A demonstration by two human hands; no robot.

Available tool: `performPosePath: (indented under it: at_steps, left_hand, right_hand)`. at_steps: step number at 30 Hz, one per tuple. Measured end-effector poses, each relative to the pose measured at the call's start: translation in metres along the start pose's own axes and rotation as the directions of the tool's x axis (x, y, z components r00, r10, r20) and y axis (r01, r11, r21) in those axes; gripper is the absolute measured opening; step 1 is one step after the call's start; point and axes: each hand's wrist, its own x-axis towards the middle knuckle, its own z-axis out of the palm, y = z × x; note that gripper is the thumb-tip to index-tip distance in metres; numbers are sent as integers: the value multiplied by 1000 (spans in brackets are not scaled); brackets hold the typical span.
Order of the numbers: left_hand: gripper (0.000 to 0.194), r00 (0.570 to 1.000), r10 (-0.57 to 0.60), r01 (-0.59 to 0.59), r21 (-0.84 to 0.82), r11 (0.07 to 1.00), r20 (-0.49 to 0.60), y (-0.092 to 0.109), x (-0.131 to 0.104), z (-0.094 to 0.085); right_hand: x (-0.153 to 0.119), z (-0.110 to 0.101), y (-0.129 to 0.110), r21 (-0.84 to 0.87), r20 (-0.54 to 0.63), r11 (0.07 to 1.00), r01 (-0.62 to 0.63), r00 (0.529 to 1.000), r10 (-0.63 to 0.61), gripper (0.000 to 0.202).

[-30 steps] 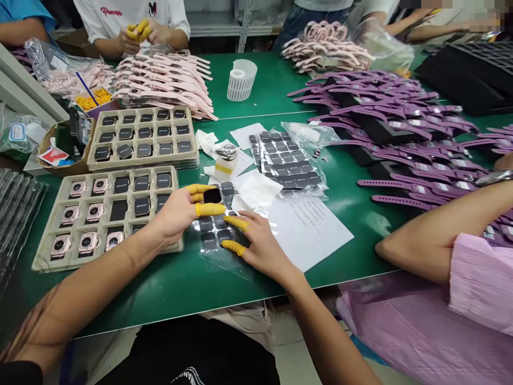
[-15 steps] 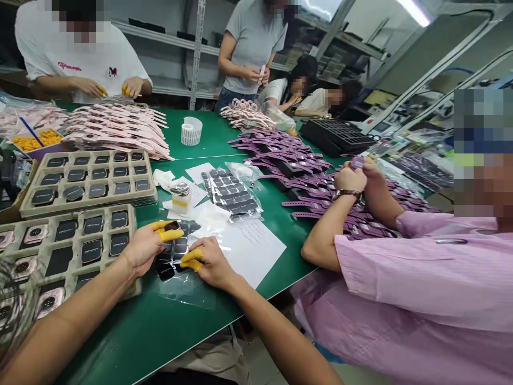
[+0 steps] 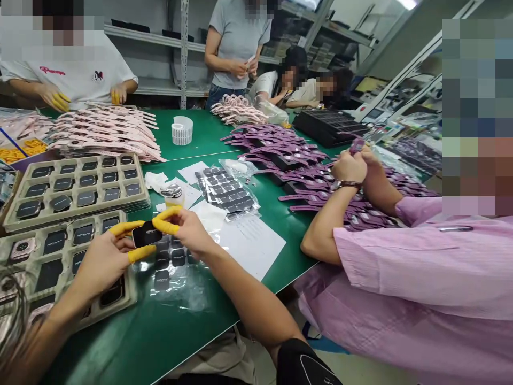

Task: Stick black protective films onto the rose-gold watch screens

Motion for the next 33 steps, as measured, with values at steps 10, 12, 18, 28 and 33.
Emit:
performPosePath:
  at_steps: [10, 12, 18, 28, 33]
  left_hand:
    - [57, 983, 81, -120, 243, 963, 165, -14, -2, -1]
    - [57, 982, 87, -130, 264, 956, 168, -11, -4, -1]
    - [54, 982, 84, -139, 350, 927, 168, -7, -9, 1]
    - [55, 981, 66, -132, 379, 916, 182, -8, -7, 0]
    - [53, 981, 60, -129, 386, 914, 186, -8, -7, 1]
  right_hand:
    - [-16, -1, 28, -12, -155, 980, -198, 969, 194, 43]
    - [-16, 1, 32, -14, -180, 980, -198, 965, 193, 44]
    - [-20, 8, 37, -14, -206, 984, -180, 963, 173, 43]
    - [-20, 8, 38, -48, -229, 986, -161, 962, 146, 42]
    - [-20, 9, 38, -61, -220, 986, -157, 965, 140, 40]
